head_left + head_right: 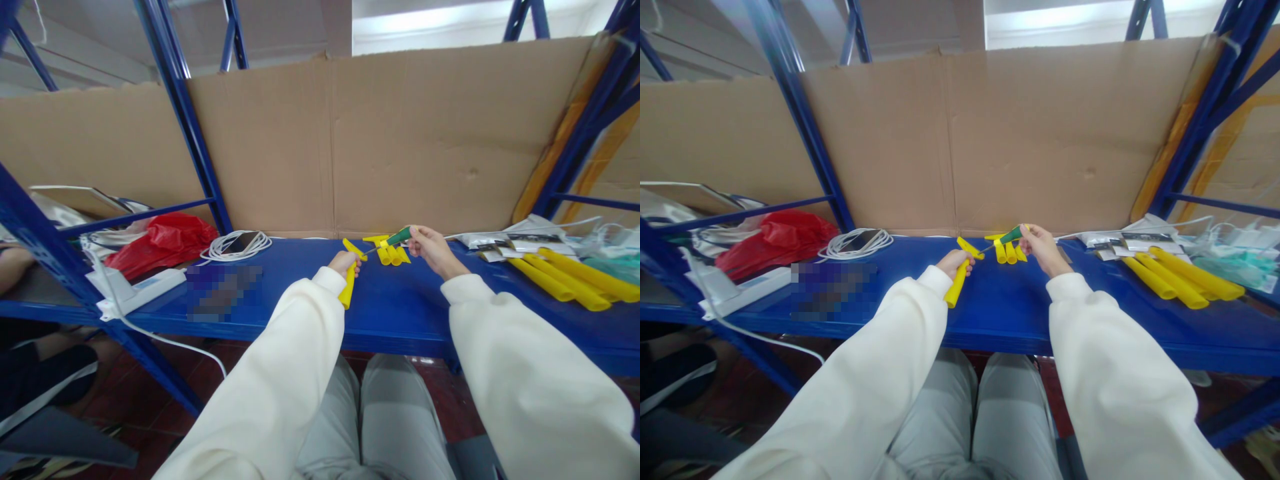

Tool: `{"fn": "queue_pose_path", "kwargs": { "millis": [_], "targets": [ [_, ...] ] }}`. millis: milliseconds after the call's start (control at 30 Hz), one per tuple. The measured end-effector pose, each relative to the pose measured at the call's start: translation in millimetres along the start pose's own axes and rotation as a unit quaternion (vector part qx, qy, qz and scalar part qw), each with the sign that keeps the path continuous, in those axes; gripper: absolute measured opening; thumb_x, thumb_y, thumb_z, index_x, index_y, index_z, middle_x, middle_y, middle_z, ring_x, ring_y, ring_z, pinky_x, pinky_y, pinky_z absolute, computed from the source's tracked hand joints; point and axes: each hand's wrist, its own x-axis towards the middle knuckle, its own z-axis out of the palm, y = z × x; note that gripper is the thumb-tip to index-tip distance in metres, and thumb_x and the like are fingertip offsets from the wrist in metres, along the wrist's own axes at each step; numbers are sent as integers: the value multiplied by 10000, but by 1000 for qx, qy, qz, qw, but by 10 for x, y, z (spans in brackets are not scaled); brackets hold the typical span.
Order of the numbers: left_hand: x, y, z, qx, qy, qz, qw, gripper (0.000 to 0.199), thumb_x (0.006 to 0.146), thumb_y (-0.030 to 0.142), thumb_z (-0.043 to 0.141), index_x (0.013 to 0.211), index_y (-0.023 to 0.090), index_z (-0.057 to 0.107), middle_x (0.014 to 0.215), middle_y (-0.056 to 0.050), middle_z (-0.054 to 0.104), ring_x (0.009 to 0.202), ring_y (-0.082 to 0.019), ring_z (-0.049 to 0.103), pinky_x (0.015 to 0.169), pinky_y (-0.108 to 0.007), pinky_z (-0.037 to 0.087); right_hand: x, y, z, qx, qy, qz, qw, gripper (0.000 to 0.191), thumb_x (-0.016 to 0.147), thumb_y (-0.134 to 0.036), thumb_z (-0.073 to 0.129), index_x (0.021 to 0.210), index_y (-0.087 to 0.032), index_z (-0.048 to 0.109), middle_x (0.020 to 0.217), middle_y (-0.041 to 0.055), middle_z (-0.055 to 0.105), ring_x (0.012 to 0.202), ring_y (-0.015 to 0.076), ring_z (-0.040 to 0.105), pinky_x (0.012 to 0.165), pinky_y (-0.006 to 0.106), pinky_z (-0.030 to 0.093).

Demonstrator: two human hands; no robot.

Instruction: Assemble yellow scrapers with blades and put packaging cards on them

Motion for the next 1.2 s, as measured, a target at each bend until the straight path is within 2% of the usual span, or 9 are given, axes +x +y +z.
{"fn": "queue_pose_path", "kwargs": {
  "millis": [167, 300, 467, 633, 833, 1200],
  "targets": [
    [0, 0, -5, 5, -2, 2, 1000, 271, 835, -26, 430, 642, 161, 468, 472, 42, 433, 353, -69, 357, 401, -208, 283, -15, -26, 16, 5, -17, -2, 1000, 451, 625, -519, 826, 837, -204, 581, 550, -53, 584, 461, 71, 506, 421, 172, 400],
    [16, -4, -6, 10, -6, 2, 1000, 257, 839, -20, 422, 663, 160, 473, 462, 48, 426, 349, -73, 358, 396, -210, 288, -6, -10, 23, -24, 19, -6, 1000, 489, 608, -569, 819, 741, -206, 520, 498, -60, 549, 398, 62, 456, 373, 173, 357],
    [38, -18, -7, 1, -9, 4, 1000, 243, 830, -19, 449, 669, 161, 477, 464, 54, 424, 339, -68, 354, 393, -208, 286, 9, -7, 29, -58, 50, 11, 997, 466, 647, -548, 804, 731, -206, 498, 532, -35, 594, 385, 62, 469, 362, 171, 360],
    [48, -23, -8, -8, -7, -2, 1000, 230, 820, -11, 489, 669, 162, 477, 476, 53, 432, 337, -66, 348, 395, -212, 287, 2, -18, 40, -72, 60, -3, 996, 484, 629, -579, 798, 799, -206, 539, 472, -58, 556, 356, 68, 443, 345, 173, 340],
    [57, -21, -19, -4, -7, -5, 1000, 215, 827, -1, 501, 676, 152, 497, 480, 48, 438, 346, -70, 349, 407, -217, 288, -22, -26, 37, -85, 50, -5, 995, 543, 596, -673, 765, 744, -179, 595, 469, -28, 573, 347, 66, 447, 335, 180, 352],
    [13, -13, 1, 12, 12, 0, 1000, 148, 866, 36, 488, 779, 118, 575, 449, 50, 429, 358, -81, 368, 411, -207, 287, -38, -65, 42, -86, 42, 46, 994, 461, 673, -587, 772, 741, -161, 609, 496, 27, 635, 327, 83, 503, 325, 180, 370]
  ]
}}
